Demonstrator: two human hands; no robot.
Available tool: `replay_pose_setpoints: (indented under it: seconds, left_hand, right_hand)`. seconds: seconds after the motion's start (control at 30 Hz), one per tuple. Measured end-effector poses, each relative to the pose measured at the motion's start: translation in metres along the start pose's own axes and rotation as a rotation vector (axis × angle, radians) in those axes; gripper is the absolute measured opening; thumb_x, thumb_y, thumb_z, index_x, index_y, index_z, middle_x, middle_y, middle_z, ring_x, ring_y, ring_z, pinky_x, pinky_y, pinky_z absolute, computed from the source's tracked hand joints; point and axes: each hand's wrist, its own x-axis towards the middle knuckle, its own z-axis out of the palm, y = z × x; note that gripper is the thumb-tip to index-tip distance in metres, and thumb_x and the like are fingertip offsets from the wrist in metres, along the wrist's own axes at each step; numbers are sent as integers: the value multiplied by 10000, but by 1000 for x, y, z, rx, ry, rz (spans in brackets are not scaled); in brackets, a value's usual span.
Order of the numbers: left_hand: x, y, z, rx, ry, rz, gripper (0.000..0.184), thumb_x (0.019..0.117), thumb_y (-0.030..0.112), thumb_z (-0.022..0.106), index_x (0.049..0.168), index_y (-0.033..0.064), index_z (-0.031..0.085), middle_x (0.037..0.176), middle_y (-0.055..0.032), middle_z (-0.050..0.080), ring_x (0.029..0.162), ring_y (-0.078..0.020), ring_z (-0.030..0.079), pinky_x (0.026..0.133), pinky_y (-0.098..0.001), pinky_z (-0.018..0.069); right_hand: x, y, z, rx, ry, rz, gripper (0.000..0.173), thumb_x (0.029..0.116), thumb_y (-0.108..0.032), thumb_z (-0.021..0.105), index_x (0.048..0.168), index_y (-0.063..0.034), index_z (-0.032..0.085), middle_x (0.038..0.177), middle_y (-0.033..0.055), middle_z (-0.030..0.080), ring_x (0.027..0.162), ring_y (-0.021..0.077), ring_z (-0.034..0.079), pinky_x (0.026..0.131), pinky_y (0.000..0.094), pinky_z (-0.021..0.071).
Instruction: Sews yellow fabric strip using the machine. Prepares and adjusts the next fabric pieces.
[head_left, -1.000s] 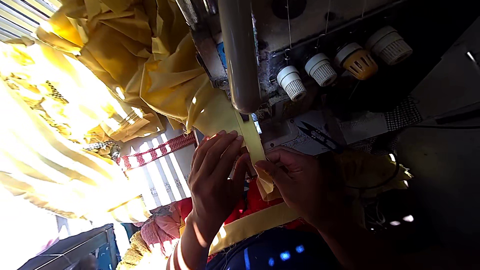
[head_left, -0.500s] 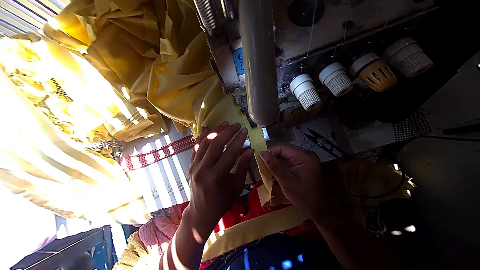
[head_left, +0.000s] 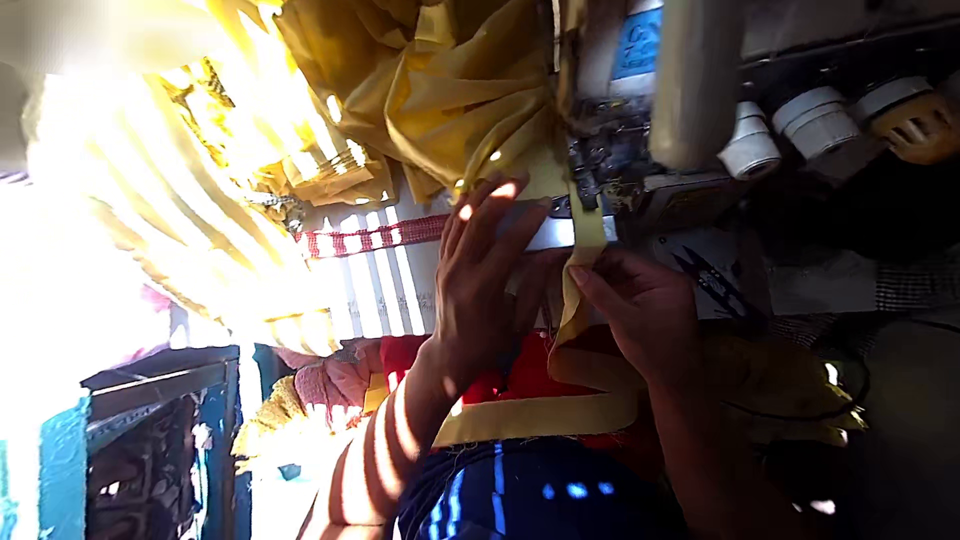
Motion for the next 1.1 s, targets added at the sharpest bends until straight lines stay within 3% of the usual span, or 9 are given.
replay_pose_setpoints:
  seconds: [0.13,0.27,0.37,0.5,0.6,0.73,0.9,1.03,1.1]
  left_hand:
    - [-83,-3,-28,50,79,-145,256,972,178,650,1195,93,744,1149,-69,686,1134,-176,623,976,-356,536]
    - [-140,-40,-95,339,195,-489,215,999,180,615,1140,82,746,1046,-65,731,954,-125,700,864,-335,597]
    - [-155,-67,-144,483,311,-611,206,994,217,650,1073,57,753,1043,-79,731,978,-140,699,891,-347,586]
    - [-154,-117,-185,498,6,-508,328,954,230,702,1240,72,722,1321,-142,652,1280,-306,576,1093,-497,463]
    - [-149,-153,-205,379,69,-419,145,946,144,707,1059,104,789,1175,-97,692,1207,-251,599,1072,-447,473]
    - [-113,-114,-231,281,198,-365,134,968,133,677,1040,69,771,1045,-62,697,1004,-102,658,922,-292,552]
    - [-125,-35,-155,124,-190,-244,119,927,171,688,997,125,773,994,-53,716,948,-178,674,840,-373,564]
    - [-149,26,-85,-169,-388,-69,171,989,256,664,895,139,747,861,-31,730,806,-158,709,726,-335,588]
    - [-132,42,-79,-303,-322,-35,260,981,352,695,1037,111,775,1000,-71,752,979,-184,705,889,-340,573]
  right_hand:
    - [-36,30,-22,-56,-87,-185,304,1013,-225,626,1209,-1,689,1177,51,696,1095,110,667,948,288,580]
    - [-68,24,-45,-30,-93,-227,285,1059,-254,537,1313,-291,661,1168,-153,701,1069,40,666,943,262,564]
    - [-79,19,-44,10,-166,-231,289,1083,-271,500,1313,-344,658,1054,-186,727,912,5,701,823,221,598]
    - [-78,6,-21,50,-329,-213,293,1071,-245,518,1308,-320,672,1019,-159,738,889,14,707,815,224,606]
    - [-71,-11,5,7,-492,-254,253,1064,-248,541,1275,-274,680,1010,-111,735,906,26,706,820,235,608]
    - [-64,-14,53,-38,-696,-251,284,1058,-331,544,1199,-162,723,1013,-25,748,884,55,711,780,255,622]
    - [-56,-4,108,369,-839,221,717,1036,-589,442,1367,31,587,1317,106,683,1185,214,674,1033,402,551]
    - [-49,-14,111,313,-680,327,186,1004,-150,613,1113,-16,684,936,-1,743,852,58,712,792,250,611]
    - [-51,-26,89,161,-758,201,178,992,-128,602,1047,0,713,911,2,730,838,13,676,796,221,573]
